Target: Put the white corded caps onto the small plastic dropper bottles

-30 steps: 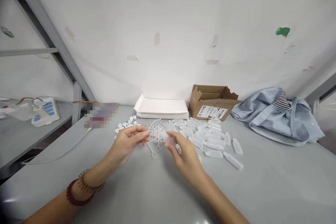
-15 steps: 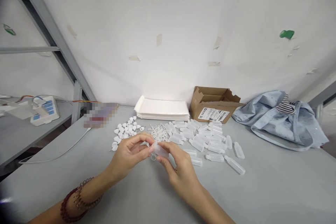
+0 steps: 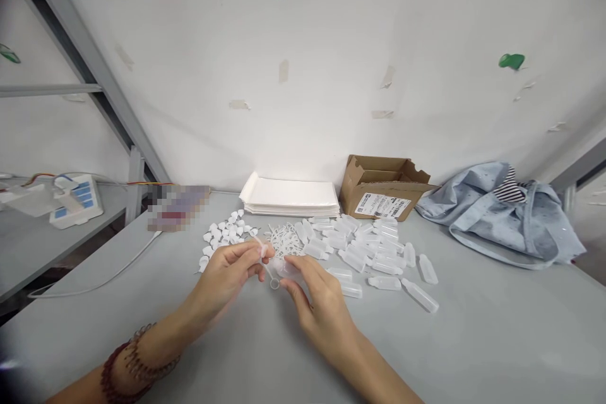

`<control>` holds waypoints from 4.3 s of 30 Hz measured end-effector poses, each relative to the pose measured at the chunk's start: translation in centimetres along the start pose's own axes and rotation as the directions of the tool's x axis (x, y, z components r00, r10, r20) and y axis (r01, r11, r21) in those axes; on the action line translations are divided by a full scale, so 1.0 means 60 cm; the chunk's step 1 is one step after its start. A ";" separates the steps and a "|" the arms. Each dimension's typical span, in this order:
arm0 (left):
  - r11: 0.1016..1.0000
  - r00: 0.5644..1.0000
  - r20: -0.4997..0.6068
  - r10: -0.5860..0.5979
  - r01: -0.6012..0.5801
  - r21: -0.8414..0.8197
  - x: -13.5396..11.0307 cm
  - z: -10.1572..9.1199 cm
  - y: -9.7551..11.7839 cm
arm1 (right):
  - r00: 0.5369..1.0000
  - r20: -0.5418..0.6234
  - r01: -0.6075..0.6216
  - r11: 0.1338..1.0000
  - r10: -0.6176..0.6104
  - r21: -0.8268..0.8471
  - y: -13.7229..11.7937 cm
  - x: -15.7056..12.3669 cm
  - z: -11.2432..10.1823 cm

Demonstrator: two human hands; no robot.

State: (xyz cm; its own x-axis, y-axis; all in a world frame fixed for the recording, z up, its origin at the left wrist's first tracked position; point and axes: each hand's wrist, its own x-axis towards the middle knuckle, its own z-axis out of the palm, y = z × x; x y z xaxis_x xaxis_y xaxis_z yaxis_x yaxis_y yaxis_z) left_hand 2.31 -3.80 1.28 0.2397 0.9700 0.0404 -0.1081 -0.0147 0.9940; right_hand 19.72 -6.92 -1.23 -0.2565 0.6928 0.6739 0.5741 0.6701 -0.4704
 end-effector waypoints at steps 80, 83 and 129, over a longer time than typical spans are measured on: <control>0.555 0.983 0.173 0.054 -0.174 0.813 -0.128 -0.195 -0.017 | 0.670 0.488 -0.741 0.472 0.559 0.477 -0.079 -0.003 0.062; 0.537 0.977 0.198 -0.075 -0.128 0.834 -0.107 -0.232 -0.001 | 0.667 0.476 -0.745 0.494 0.573 0.448 -0.071 -0.004 0.049; 0.305 0.786 0.611 -0.099 -0.560 0.770 0.030 -0.029 -0.022 | 0.733 0.475 -0.424 0.873 0.487 -0.240 0.093 0.042 -0.112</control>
State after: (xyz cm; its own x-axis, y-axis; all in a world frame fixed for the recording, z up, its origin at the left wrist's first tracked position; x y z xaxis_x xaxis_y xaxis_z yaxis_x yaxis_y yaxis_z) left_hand 1.21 -1.61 -0.14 0.7883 0.6153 -0.0043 0.5756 -0.7350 0.3583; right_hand 27.54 -3.23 1.67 -0.2777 0.9607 -0.0056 0.7968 0.2271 -0.5599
